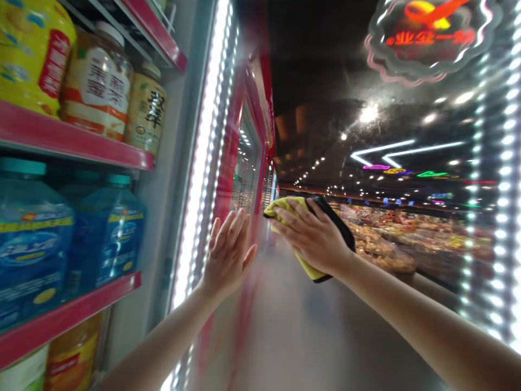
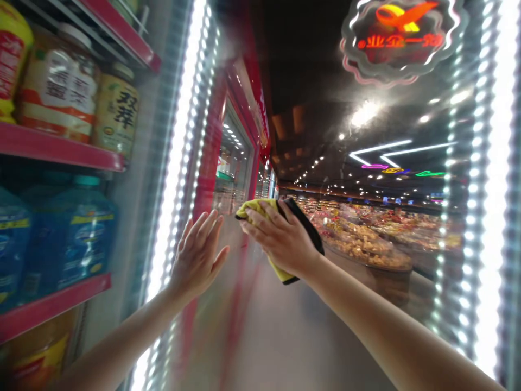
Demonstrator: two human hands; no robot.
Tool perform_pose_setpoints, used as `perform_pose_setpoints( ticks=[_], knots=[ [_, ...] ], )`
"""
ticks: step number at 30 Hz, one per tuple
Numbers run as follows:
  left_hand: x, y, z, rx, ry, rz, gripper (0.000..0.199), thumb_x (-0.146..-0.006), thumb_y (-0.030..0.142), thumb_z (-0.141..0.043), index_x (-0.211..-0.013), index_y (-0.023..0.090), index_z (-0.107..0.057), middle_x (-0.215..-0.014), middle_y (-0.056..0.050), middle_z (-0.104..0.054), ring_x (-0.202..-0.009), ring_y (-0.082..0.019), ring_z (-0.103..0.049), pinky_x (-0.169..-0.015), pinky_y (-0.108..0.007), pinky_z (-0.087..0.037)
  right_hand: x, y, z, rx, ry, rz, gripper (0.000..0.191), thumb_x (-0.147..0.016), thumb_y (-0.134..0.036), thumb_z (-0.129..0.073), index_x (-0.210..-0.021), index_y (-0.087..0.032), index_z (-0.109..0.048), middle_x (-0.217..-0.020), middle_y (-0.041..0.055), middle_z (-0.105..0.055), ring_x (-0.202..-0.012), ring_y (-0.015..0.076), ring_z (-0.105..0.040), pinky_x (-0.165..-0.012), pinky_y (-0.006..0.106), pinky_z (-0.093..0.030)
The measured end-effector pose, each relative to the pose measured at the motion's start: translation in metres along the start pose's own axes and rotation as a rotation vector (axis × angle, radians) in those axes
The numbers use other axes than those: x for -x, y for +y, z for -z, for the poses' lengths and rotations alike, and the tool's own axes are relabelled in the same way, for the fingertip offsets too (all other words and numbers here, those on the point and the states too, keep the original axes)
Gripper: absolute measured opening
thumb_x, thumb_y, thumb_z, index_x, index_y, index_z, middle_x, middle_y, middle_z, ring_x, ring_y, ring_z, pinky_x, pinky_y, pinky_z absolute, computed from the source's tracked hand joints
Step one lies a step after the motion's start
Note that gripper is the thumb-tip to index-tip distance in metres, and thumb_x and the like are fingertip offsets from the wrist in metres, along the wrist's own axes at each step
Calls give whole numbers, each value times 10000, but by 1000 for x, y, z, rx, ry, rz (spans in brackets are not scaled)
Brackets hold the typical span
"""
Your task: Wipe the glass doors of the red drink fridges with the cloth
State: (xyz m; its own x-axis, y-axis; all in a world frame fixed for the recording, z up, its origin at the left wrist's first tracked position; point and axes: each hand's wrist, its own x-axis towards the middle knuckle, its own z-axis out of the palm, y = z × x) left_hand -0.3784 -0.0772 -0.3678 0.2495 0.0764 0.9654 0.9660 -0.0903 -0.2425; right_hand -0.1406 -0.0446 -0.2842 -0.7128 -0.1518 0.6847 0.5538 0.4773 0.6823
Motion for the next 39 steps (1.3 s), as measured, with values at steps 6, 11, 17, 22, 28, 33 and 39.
perform_pose_setpoints(
  ticks=[6, 11, 17, 22, 28, 33, 39],
  knots=[
    [4, -14, 6, -55, -4, 17, 748, -1002, 357, -481, -1633, 224, -101, -1641, -137, -363, -1535, -305, -304, -1257, -524, -248, -50, 22, -6, 25, 143, -354, 495, -1015, -255, -504, -1508, -287, -488, -1607, 70, -444, -1503, 362, -352, -1239, 673, -210],
    [7, -15, 10, -64, -27, 19, 745, -1000, 349, -481, -1631, 209, -109, -1634, -154, -369, -1543, -307, -286, -1260, -542, -230, -46, -32, -29, -44, 41, -30, 503, -1016, -217, -488, -1511, -302, -475, -1601, 39, -457, -1493, 330, -379, -1236, 639, -268],
    [28, -38, 28, -104, -79, 13, 726, -1006, 331, -476, -1632, 227, -123, -1633, -148, -374, -1538, -298, -299, -1266, -552, -214, -33, -7, -17, -24, 60, -45, 443, -1008, -175, -493, -1430, -283, -574, -1534, 47, -544, -1458, 305, -437, -1236, 609, -286],
    [35, -41, 34, -169, -77, 32, 721, -1009, 336, -469, -1630, 190, -133, -1624, -167, -383, -1536, -300, -303, -1268, -540, -217, -74, -19, -30, -13, 105, -197, 457, -1031, -174, -430, -1476, -209, -530, -1576, 97, -485, -1487, 365, -378, -1211, 684, -265],
    [52, -48, 50, -217, -87, 31, 736, -1009, 330, -476, -1633, 186, -113, -1615, -169, -397, -1542, -304, -288, -1262, -537, -234, -43, -68, -48, -82, 20, 274, 388, -1023, -218, -496, -1394, -240, -607, -1479, 27, -602, -1402, 288, -500, -1184, 564, -393],
    [68, -54, 60, -240, -97, 97, 758, -1003, 337, -493, -1634, 199, -97, -1607, -178, -406, -1541, -320, -288, -1242, -545, -268, -68, -42, -43, -81, 69, -31, 410, -1029, -164, -449, -1408, -231, -594, -1531, 81, -543, -1450, 323, -441, -1202, 642, -305],
    [77, -48, 63, -258, -101, 119, 738, -1008, 338, -476, -1630, 181, -111, -1594, -191, -418, -1532, -329, -304, -1231, -545, -286, -60, -91, -63, -159, -33, 200, 436, -1018, -187, -483, -1445, -241, -557, -1538, 73, -536, -1431, 315, -462, -1196, 635, -336]
  ],
)
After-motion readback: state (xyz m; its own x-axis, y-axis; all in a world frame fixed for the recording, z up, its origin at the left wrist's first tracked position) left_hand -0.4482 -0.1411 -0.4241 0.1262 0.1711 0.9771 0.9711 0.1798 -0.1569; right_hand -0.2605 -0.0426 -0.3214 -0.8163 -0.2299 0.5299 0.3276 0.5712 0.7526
